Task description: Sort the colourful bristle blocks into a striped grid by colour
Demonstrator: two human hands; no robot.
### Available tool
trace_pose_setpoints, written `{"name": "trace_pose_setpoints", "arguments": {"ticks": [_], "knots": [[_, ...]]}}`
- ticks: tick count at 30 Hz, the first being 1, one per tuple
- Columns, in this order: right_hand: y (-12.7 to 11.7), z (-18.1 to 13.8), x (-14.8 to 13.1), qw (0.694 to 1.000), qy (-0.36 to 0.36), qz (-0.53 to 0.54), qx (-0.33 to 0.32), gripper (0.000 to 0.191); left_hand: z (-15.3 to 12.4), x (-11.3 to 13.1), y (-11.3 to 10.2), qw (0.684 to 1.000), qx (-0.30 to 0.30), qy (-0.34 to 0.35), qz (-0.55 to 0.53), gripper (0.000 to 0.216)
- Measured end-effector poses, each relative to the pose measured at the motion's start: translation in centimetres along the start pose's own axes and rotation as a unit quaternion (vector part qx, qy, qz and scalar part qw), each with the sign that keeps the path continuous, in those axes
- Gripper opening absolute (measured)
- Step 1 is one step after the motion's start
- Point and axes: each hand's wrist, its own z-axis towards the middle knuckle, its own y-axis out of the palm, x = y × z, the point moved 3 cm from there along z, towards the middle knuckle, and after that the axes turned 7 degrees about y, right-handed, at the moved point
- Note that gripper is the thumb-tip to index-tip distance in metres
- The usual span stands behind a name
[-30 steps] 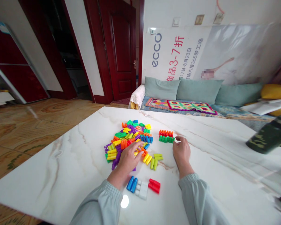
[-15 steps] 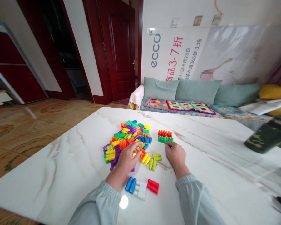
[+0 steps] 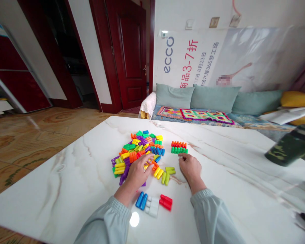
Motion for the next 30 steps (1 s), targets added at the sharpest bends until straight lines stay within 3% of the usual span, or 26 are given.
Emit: {"name": "trace_pose_setpoints", "arguments": {"ticks": [5,21,25,30], "knots": [[-0.4,0.1,0.5,0.999,0.036,0.010,0.036,0.032,0.1,-0.1,0.0,1.000,-0.003,0.000,0.002,0.041],[-0.2,0.2,0.5,0.998,0.049,-0.027,0.042,0.038,0.1,0.2,-0.2,1.000,-0.005,-0.004,0.000,0.042],[-0.3,-0.1,0.2,0.998,0.021,0.000,0.054,0.033,0.2,0.3,-0.2,1.000,-0.004,-0.006,0.000,0.041],[0.2,-0.7,-0.9,0.997,-0.077,0.013,0.024,0.029,0.1,0.1,0.0,1.000,0.000,-0.007,0.003,0.040]]}}
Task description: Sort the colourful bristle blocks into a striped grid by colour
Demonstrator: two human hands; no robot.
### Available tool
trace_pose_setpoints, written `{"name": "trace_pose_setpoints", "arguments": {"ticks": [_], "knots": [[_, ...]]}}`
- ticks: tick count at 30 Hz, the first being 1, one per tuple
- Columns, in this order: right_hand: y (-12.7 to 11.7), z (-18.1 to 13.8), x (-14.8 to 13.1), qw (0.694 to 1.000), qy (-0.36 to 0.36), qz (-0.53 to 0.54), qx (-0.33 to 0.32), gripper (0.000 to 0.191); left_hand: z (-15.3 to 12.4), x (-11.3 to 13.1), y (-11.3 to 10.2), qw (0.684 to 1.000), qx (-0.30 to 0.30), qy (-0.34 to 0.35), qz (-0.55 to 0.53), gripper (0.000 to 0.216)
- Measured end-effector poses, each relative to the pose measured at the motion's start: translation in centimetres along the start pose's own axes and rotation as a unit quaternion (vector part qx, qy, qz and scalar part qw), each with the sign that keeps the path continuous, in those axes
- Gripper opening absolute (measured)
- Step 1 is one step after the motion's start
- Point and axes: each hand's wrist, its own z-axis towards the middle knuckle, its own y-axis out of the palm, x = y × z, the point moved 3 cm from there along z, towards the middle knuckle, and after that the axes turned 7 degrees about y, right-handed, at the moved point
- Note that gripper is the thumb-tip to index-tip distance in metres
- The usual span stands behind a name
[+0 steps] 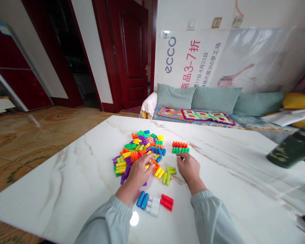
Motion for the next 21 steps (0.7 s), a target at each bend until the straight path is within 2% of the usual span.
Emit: {"name": "trace_pose_setpoints", "arguments": {"ticks": [5,11,15,18,21], "knots": [[0.7,0.2,-0.4,0.998,-0.047,-0.033,-0.029,0.036,0.0,-0.1,0.0,1.000,-0.001,0.003,-0.002,0.039],[0.9,0.3,-0.3,0.998,-0.046,-0.012,-0.035,0.032,0.1,0.3,-0.2,1.000,0.018,0.025,-0.003,0.035],[0.5,0.0,-0.5,0.999,-0.029,0.023,-0.034,0.025,0.2,0.5,-1.6,0.994,0.104,0.032,0.027,0.019],[0.4,-0.1,-0.5,0.998,-0.026,0.022,-0.046,0.025,0.2,-0.2,-3.1,0.979,0.196,-0.045,0.038,0.015],[0.6,0.0,-0.2,0.998,-0.028,0.035,-0.053,0.025,0.1,-1.3,-3.8,0.960,0.250,-0.125,0.002,0.016]]}}
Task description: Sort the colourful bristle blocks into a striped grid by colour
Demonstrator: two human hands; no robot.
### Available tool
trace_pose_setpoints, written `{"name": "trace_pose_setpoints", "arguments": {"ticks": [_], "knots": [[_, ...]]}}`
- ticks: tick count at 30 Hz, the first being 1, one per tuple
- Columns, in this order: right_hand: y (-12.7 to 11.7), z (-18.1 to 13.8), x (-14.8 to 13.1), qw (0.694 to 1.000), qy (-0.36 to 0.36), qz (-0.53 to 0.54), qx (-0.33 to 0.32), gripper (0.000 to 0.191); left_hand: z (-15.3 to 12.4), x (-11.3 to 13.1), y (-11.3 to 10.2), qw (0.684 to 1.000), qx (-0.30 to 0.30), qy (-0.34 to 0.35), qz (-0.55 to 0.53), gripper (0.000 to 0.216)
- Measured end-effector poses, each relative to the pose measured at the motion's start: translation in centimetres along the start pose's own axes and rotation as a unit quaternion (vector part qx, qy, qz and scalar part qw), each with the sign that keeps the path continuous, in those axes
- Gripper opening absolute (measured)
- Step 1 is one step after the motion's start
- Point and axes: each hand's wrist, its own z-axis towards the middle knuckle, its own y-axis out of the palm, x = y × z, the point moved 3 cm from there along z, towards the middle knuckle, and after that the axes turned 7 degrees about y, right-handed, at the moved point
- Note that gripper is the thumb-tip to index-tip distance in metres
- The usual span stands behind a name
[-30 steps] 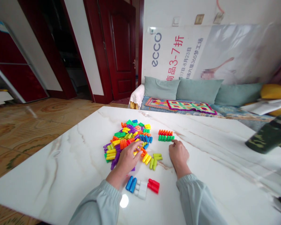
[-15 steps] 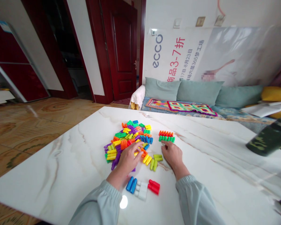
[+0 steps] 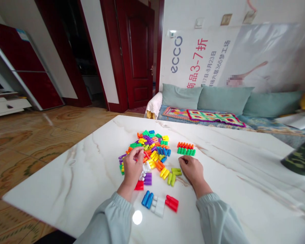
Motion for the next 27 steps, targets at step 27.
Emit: {"name": "trace_pose_setpoints", "arguments": {"ticks": [27], "knots": [[1.6,-3.9,-6.9,0.753,-0.058,0.627,-0.193,0.023,-0.9,1.5,2.1,0.979,-0.174,0.061,-0.089,0.032]]}}
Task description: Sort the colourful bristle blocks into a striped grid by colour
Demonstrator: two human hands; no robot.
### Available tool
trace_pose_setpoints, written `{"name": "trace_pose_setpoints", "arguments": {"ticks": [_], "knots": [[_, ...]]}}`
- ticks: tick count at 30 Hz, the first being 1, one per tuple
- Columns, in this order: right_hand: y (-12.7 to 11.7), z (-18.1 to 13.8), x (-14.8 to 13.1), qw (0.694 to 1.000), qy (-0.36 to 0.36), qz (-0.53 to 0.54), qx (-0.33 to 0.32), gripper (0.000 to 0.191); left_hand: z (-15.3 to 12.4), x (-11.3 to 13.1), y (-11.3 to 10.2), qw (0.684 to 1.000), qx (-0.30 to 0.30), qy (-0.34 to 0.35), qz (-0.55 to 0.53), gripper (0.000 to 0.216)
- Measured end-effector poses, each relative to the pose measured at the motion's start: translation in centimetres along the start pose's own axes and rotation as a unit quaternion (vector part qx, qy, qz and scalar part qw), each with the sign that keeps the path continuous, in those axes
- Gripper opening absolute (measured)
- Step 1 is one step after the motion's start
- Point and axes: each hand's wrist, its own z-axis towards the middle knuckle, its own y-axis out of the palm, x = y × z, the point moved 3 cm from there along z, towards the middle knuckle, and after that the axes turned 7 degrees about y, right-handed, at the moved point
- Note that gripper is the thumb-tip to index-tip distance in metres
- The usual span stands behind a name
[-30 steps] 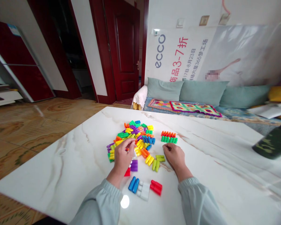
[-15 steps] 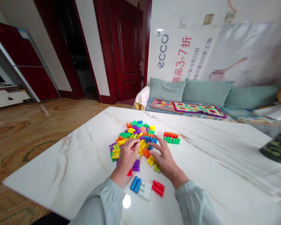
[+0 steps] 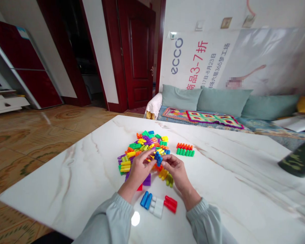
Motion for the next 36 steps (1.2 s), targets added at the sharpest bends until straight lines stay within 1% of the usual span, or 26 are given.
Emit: {"name": "trace_pose_setpoints", "arguments": {"ticks": [4,6,10,11,12,14,16,17,18,21,23,26,36], "knots": [[0.1,0.0,0.1,1.000,-0.002,-0.022,0.009,0.031,-0.1,0.3,0.1,1.000,0.005,0.009,-0.004,0.027],[0.2,0.0,0.1,0.999,-0.006,-0.047,0.009,0.034,-0.1,0.4,0.1,1.000,-0.001,0.013,0.004,0.029],[-0.3,0.2,-0.3,0.991,-0.036,-0.128,0.009,0.022,0.0,0.8,-0.1,0.999,-0.003,0.031,0.033,0.028],[-0.8,0.3,-0.6,0.986,-0.052,-0.157,0.025,0.020,0.1,0.8,-0.2,0.999,-0.002,0.035,0.038,0.026],[-1.5,0.5,-0.9,0.978,-0.073,-0.187,0.053,0.020,0.1,0.8,-0.2,0.998,-0.002,0.037,0.042,0.024],[-3.7,0.7,-1.5,0.953,-0.118,-0.243,0.140,0.023,0.2,0.7,-0.3,0.998,-0.002,0.039,0.047,0.021],[-6.2,0.9,-1.7,0.917,-0.141,-0.296,0.227,0.029,0.2,0.6,-0.3,0.998,0.002,0.038,0.052,0.020],[-7.4,1.0,-1.6,0.902,-0.136,-0.322,0.254,0.031,0.2,0.6,-0.3,0.998,0.002,0.037,0.054,0.020],[-8.5,1.2,-1.3,0.888,-0.116,-0.348,0.277,0.033,0.1,0.5,-0.3,0.998,0.000,0.038,0.055,0.019],[-10.6,1.4,-0.2,0.857,-0.043,-0.411,0.307,0.037,0.1,0.4,-0.2,0.997,-0.004,0.048,0.064,0.018],[-10.8,1.6,0.3,0.843,-0.030,-0.440,0.308,0.038,0.1,0.2,-0.1,0.995,-0.003,0.054,0.079,0.017],[-10.4,1.9,0.6,0.828,-0.032,-0.466,0.309,0.038,0.0,0.0,-0.1,0.994,-0.005,0.054,0.094,0.019],[-10.0,2.4,0.2,0.812,-0.015,-0.489,0.317,0.034,-0.1,-0.4,0.1,0.993,-0.004,0.054,0.109,0.021]]}}
